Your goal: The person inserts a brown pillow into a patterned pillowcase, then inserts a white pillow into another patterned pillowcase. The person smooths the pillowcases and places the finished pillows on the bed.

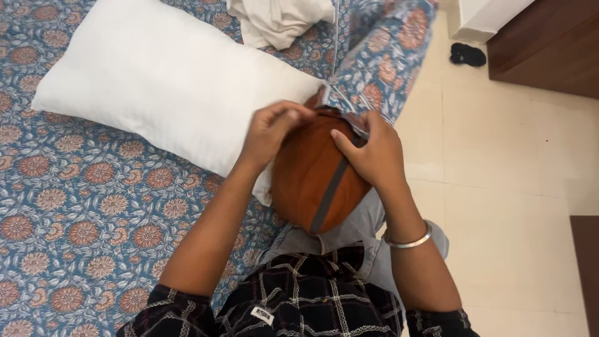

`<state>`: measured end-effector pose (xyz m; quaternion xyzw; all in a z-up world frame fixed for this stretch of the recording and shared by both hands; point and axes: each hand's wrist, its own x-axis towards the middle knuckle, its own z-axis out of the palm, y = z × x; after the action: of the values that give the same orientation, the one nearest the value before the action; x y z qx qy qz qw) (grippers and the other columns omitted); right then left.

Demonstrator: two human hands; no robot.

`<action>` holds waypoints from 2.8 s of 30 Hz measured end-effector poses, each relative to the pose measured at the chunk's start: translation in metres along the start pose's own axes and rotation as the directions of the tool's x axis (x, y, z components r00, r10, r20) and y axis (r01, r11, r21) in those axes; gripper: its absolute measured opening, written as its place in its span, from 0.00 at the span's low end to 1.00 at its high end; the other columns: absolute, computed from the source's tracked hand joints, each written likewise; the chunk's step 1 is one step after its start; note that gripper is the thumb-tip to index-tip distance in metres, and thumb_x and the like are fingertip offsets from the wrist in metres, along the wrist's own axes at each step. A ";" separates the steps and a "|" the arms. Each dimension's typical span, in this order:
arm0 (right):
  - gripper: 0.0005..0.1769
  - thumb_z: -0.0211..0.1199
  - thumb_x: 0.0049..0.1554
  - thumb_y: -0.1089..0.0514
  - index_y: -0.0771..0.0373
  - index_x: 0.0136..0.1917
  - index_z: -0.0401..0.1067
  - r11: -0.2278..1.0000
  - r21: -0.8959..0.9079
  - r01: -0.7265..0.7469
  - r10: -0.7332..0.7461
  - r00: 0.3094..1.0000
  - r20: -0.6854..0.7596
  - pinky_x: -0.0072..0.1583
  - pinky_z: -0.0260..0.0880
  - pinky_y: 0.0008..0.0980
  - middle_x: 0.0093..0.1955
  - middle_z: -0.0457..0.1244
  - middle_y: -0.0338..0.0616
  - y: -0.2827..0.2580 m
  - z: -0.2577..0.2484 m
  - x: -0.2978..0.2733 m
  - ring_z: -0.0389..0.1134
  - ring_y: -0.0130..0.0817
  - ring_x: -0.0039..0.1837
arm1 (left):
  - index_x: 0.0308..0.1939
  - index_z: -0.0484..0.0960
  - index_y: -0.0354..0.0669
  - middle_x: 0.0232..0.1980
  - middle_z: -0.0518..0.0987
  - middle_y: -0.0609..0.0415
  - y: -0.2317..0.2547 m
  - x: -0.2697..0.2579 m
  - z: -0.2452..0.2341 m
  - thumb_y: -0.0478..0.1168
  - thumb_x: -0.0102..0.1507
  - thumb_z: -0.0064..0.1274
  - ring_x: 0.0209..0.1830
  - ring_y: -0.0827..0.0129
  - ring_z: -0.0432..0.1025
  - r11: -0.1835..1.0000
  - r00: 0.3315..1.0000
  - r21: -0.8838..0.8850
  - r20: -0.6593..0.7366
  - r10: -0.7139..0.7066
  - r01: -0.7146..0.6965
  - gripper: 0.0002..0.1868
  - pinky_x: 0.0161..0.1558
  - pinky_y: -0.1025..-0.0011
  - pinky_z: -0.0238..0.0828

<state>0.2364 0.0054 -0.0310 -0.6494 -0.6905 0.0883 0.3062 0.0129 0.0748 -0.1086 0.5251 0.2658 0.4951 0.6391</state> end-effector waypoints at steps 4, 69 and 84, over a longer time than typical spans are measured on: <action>0.14 0.70 0.57 0.56 0.67 0.45 0.69 0.999 0.032 -0.042 0.043 0.998 -0.047 0.45 0.65 0.40 0.40 0.65 0.57 0.026 0.003 -0.007 0.67 0.52 0.41 | 0.58 0.79 0.36 0.55 0.82 0.46 -0.051 -0.006 -0.028 0.45 0.65 0.54 0.55 0.62 0.77 0.892 0.957 0.381 -0.243 -0.157 0.243 0.21 0.57 0.67 0.73; 0.18 0.61 0.56 0.68 0.64 0.60 0.70 0.824 0.126 0.552 -0.521 0.826 -0.215 0.62 0.64 0.46 0.54 0.64 0.52 -0.055 0.120 0.081 0.65 0.53 0.58 | 0.48 0.73 0.41 0.47 0.75 0.48 0.045 0.035 -0.069 0.42 0.58 0.65 0.50 0.52 0.72 0.288 0.784 0.940 -0.317 0.534 0.184 0.20 0.53 0.53 0.67; 0.71 0.76 0.38 0.33 0.59 0.83 0.44 0.841 -0.186 0.508 -0.369 0.790 0.490 0.77 0.31 0.74 0.85 0.35 0.57 -0.161 0.120 -0.004 0.32 0.60 0.85 | 0.37 0.76 0.40 0.29 0.80 0.51 0.041 0.076 -0.170 0.27 0.58 0.56 0.29 0.64 0.77 0.486 0.646 0.866 -0.438 0.625 0.117 0.07 0.34 0.67 0.70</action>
<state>0.0361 0.0115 -0.0441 -0.4715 -0.8791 0.0476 0.0511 -0.1202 0.2114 -0.1088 0.5629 0.6029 0.5625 0.0562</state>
